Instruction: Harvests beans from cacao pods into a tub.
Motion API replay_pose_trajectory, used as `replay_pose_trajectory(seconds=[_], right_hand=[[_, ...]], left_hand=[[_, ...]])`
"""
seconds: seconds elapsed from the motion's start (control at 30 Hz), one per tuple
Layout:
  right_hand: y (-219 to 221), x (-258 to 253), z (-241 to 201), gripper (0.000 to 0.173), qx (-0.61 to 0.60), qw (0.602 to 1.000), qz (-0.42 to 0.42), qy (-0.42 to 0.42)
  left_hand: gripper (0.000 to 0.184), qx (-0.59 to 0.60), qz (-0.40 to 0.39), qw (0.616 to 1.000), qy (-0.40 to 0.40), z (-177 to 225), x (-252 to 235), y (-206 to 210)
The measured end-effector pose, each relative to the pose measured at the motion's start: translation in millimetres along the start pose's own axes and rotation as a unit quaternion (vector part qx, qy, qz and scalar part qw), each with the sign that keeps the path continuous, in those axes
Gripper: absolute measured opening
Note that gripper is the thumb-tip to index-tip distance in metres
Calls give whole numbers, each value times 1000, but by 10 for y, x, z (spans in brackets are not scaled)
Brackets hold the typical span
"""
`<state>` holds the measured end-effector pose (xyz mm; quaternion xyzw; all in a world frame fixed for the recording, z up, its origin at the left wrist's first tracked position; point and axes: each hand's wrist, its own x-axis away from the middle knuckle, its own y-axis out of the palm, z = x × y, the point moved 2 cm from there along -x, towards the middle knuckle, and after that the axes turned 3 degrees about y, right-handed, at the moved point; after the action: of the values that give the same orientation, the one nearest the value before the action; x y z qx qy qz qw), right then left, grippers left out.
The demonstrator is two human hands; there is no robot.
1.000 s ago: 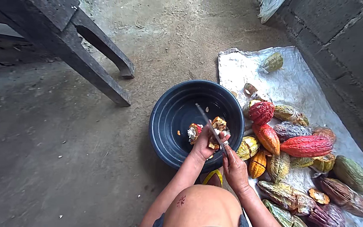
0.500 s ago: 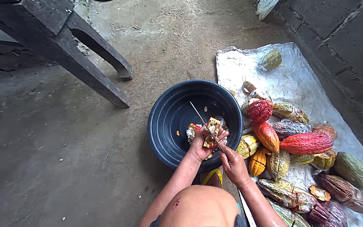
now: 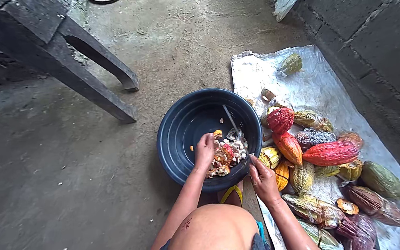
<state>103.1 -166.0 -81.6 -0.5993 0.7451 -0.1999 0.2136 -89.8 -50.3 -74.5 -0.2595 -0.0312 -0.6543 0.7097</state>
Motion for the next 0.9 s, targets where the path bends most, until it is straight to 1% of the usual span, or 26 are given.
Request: replay_pose_trajectory(seconds=[0.07, 0.13, 0.2, 0.23, 0.27, 0.33, 0.37, 0.4, 0.43, 0.47, 0.5, 0.53, 0.57, 0.63, 0.7, 0.77, 0.8, 0.83, 0.9], right_hand=[[-111, 52, 90, 36, -45, 998, 35, 13], [-276, 103, 178, 37, -64, 995, 68, 31], [-461, 134, 220, 38, -82, 990, 95, 61], [-551, 138, 223, 38, -92, 987, 107, 73], [-636, 134, 222, 38, -103, 985, 117, 80], [-771, 125, 222, 38, -119, 980, 138, 85], [-821, 123, 225, 37, -124, 978, 146, 86], [-860, 124, 230, 37, -129, 976, 152, 88], [-883, 129, 237, 36, -133, 975, 157, 87], [-891, 138, 249, 36, -138, 974, 158, 84], [-883, 155, 266, 35, -143, 974, 157, 84], [-868, 176, 279, 35, -145, 974, 153, 87], [-845, 200, 292, 35, -148, 974, 148, 93], [-780, 233, 320, 36, -152, 973, 136, 105], [-712, 245, 339, 37, -157, 974, 124, 111], [-664, 233, 313, 36, -154, 975, 112, 115], [-650, 227, 300, 37, -149, 976, 107, 114], [-641, 221, 290, 37, -144, 978, 102, 111], [-615, 206, 269, 37, -141, 980, 93, 104]], left_hand=[[47, 58, 31, 997, -38, 59, -1, -98], [51, 125, 18, 988, -89, 185, 67, -60], [51, 177, -48, 977, -109, 347, 170, 130], [51, 201, -95, 968, -117, 428, 227, 277], [51, 222, -159, 955, -116, 500, 277, 425], [52, 230, -278, 928, -95, 596, 345, 640], [52, 211, -305, 925, -85, 625, 357, 681], [53, 181, -302, 934, -69, 632, 348, 687], [52, 137, -272, 952, -40, 602, 304, 660], [51, 74, -230, 970, 1, 533, 228, 600], [49, -5, -189, 981, 47, 436, 135, 512], [49, -98, -159, 978, 89, 321, 44, 412], [49, -190, -149, 964, 111, 208, -26, 321], [52, -325, -194, 920, 101, 1, -87, 234], [67, -417, -255, 869, 80, -146, -65, 281], [79, -492, -272, 824, 72, -162, -16, 380], [80, -518, -271, 809, 67, -135, -10, 424], [77, -530, -269, 802, 64, -103, -21, 458], [67, -536, -264, 799, 66, -54, -85, 504]])
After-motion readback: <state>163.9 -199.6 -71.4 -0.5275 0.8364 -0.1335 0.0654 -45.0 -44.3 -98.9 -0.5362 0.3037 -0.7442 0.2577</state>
